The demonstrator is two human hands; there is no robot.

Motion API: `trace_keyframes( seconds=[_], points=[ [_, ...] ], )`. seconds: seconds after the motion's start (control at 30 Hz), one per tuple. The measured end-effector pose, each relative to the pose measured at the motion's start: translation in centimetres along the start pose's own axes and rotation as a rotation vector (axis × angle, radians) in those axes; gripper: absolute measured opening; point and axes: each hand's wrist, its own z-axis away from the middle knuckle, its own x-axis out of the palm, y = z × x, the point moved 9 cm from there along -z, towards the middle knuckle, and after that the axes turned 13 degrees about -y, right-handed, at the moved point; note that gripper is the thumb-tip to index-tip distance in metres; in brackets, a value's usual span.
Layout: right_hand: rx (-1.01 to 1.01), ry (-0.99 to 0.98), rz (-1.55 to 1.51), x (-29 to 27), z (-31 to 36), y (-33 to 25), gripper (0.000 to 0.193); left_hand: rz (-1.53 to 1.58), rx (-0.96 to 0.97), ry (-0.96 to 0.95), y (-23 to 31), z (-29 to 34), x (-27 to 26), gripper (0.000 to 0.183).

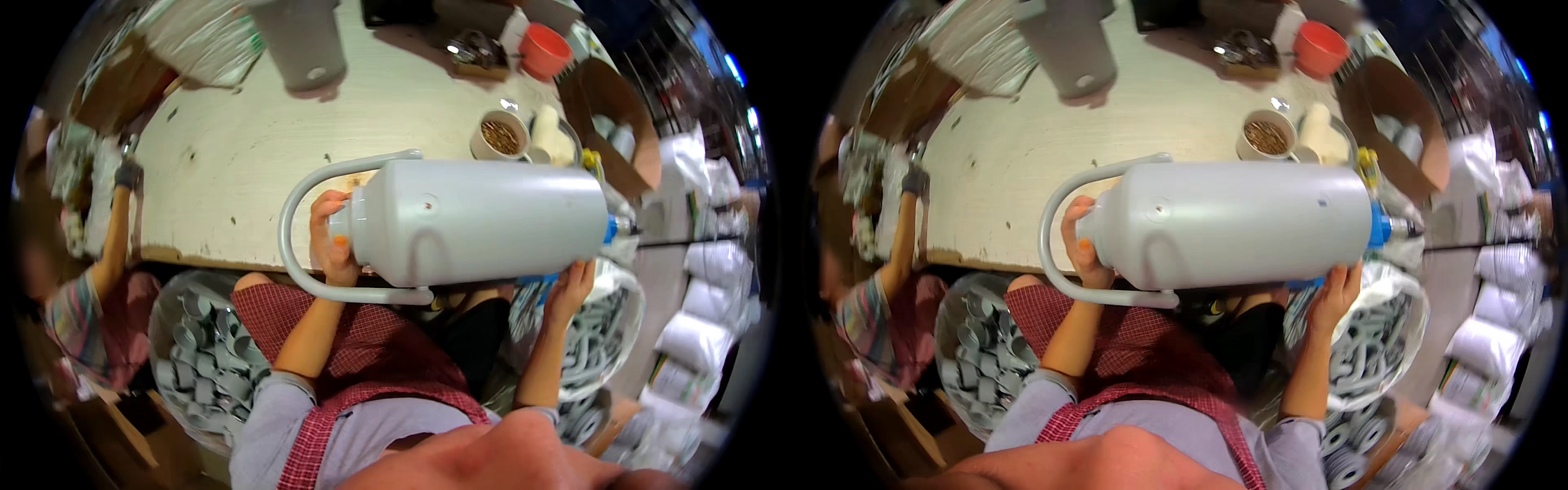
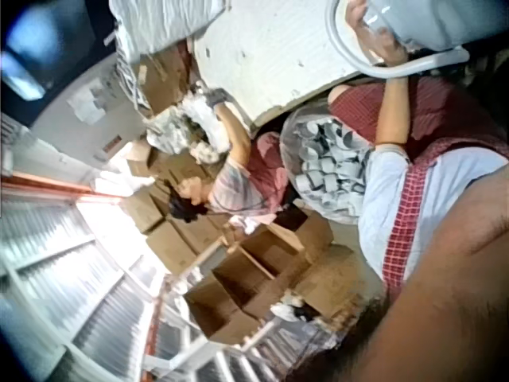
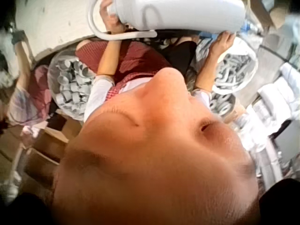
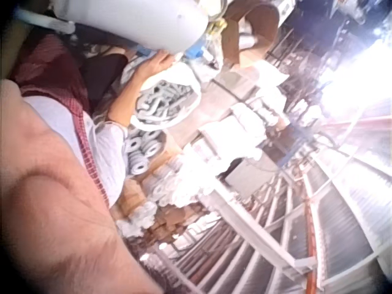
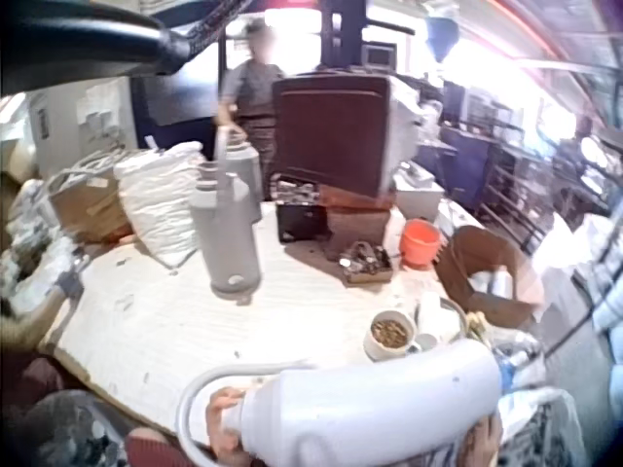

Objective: The person assembles white electric kettles by attaching handles and lids. They pick up kettle bodies, attach handles, and secure lids using a small tool, then place the finished units on the table.

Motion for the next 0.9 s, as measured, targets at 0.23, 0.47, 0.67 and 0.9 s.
trace_keyframes(
  seconds=[0.23,0.47,0.67,0.9],
  points=[
    [-0.006,-0.167,0.460,1.0,0.0,-3.6,0.039,-0.015,-0.172,-0.028,-3.2,0.1,-3.0,0.063],
    [0.230,0.260,1.339,-28.7,1.3,-4.8,0.034,0.075,-0.225,-0.030,-4.8,-0.1,-4.2,0.061],
    [0.464,0.246,1.521,-38.4,2.7,5.3,0.039,0.105,-0.240,-0.031,-5.0,1.5,-5.8,0.061],
    [-0.066,-0.036,0.986,-16.2,3.1,-15.4,0.030,-0.140,-0.239,0.032,-5.3,2.1,-6.6,0.058]
  ],
)
